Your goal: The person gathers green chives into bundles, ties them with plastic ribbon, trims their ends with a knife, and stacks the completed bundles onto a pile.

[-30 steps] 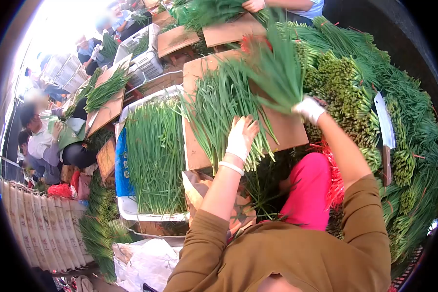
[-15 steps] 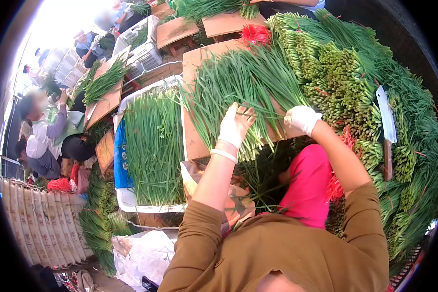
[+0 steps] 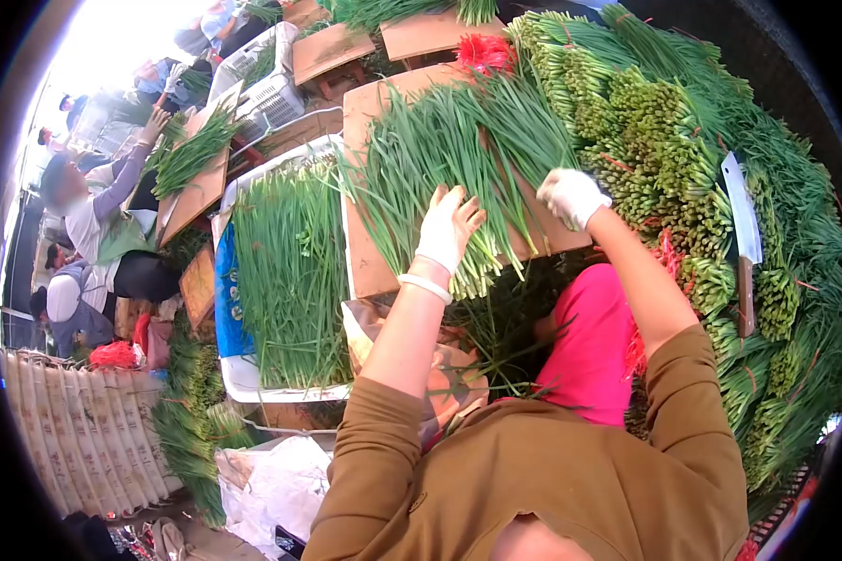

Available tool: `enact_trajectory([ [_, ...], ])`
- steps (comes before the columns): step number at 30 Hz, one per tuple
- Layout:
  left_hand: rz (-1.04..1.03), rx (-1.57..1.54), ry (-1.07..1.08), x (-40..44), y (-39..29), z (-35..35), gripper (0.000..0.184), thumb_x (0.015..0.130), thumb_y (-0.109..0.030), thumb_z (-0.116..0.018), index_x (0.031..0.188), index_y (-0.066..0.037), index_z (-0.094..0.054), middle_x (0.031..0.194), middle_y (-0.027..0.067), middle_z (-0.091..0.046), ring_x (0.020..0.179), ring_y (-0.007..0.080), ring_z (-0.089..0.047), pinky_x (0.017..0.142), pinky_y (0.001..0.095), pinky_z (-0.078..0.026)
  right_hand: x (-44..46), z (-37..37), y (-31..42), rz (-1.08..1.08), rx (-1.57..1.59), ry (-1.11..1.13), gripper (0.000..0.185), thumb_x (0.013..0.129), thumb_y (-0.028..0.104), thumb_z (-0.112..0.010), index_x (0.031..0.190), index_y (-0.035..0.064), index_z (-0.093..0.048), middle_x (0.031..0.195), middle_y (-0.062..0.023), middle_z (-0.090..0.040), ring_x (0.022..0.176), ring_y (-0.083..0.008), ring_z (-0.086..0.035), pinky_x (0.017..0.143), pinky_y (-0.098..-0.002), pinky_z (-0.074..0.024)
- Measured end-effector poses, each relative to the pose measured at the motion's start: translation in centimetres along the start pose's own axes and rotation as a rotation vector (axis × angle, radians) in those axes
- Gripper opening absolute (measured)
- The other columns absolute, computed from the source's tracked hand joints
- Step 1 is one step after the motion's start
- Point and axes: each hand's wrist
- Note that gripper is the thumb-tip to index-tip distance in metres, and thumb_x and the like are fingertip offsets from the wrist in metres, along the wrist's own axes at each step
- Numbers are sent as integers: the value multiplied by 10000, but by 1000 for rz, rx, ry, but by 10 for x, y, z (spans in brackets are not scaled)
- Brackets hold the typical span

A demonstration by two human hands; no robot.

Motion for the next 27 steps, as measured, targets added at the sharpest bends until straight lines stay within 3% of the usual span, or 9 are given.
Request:
enact_trajectory([
  [2, -8, 51, -11, -3, 3, -2, 761, 848, -187, -669, 1436, -76, -199, 1302, 129, -399, 1142, 347, -467, 881, 469, -450, -7, -16, -4, 262, -854, 75, 281, 768, 294, -586, 845, 55, -710, 925, -211, -664, 890, -390, -635, 807, -424, -503],
  [8, 23, 59, 37, 3, 4, 3, 819, 851, -180, -664, 1465, -67, -135, 1349, 146, -374, 1139, 339, -469, 887, 463, -455, -55, -40, -1, 104, -1021, 258, 249, 727, 199, -586, 846, 24, -717, 934, -220, -669, 879, -345, -660, 759, -437, -520],
  [11, 31, 70, 16, 4, 3, 1, 809, 851, -179, -660, 1460, -67, -139, 1343, 141, -381, 1114, 332, -480, 872, 462, -463, -141, -77, -13, 247, -1406, 786, 295, 751, 362, -640, 910, 134, -738, 895, -114, -706, 815, -265, -678, 748, -391, -536],
  [16, 47, 90, 32, 7, 6, 2, 795, 852, -193, -657, 1457, -73, -156, 1371, 142, -367, 1118, 330, -480, 869, 458, -466, -176, -74, -14, 337, -1024, 1260, 298, 801, 309, -583, 955, 90, -715, 868, -107, -704, 786, -235, -679, 663, -392, -528],
  [20, 30, 107, 46, 4, -3, 0, 777, 850, -196, -658, 1453, -85, -182, 1374, 149, -389, 1129, 325, -481, 883, 458, -461, -71, -20, -23, 1010, -943, 192, 99, 759, 195, -596, 746, 133, -672, 779, -102, -648, 743, -296, -641, 628, -424, -523],
  [21, -45, 100, 51, -10, -13, -14, 738, 845, -195, -660, 1442, -91, -238, 1341, 150, -437, 1117, 317, -500, 888, 459, -460, -62, -14, -4, 524, -673, 219, 131, 783, 225, -583, 791, 125, -667, 762, -92, -643, 744, -293, -637, 682, -402, -514],
  [22, -143, 132, 71, -23, -26, -25, 722, 846, -198, -659, 1434, -83, -256, 1344, 150, -440, 1116, 306, -505, 897, 446, -457, -18, -15, -29, 911, -990, 57, 243, 848, 304, -541, 819, 93, -659, 789, -95, -661, 748, -287, -642, 701, -399, -502],
  [24, -334, 199, 98, -46, -53, -28, 690, 848, -205, -657, 1419, -67, -293, 1351, 150, -445, 1112, 285, -516, 915, 421, -452, -13, -16, 2, 163, -401, 156, 405, 894, 409, -491, 810, 45, -648, 882, -118, -683, 764, -292, -648, 699, -423, -499],
  [27, -531, 467, -161, -41, -86, 58, 664, 866, -230, -641, 1409, -28, -317, 1372, 132, -440, 1174, 222, -491, 942, 335, -424, 12, -25, 12, 40, -476, 160, 549, 904, 520, -443, 886, 11, -645, 1032, -189, -658, 900, -303, -644, 794, -421, -490],
])
Point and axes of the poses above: each hand's wrist, its own x-axis towards the middle knuckle, its own z-axis out of the back of the hand, y = z × x
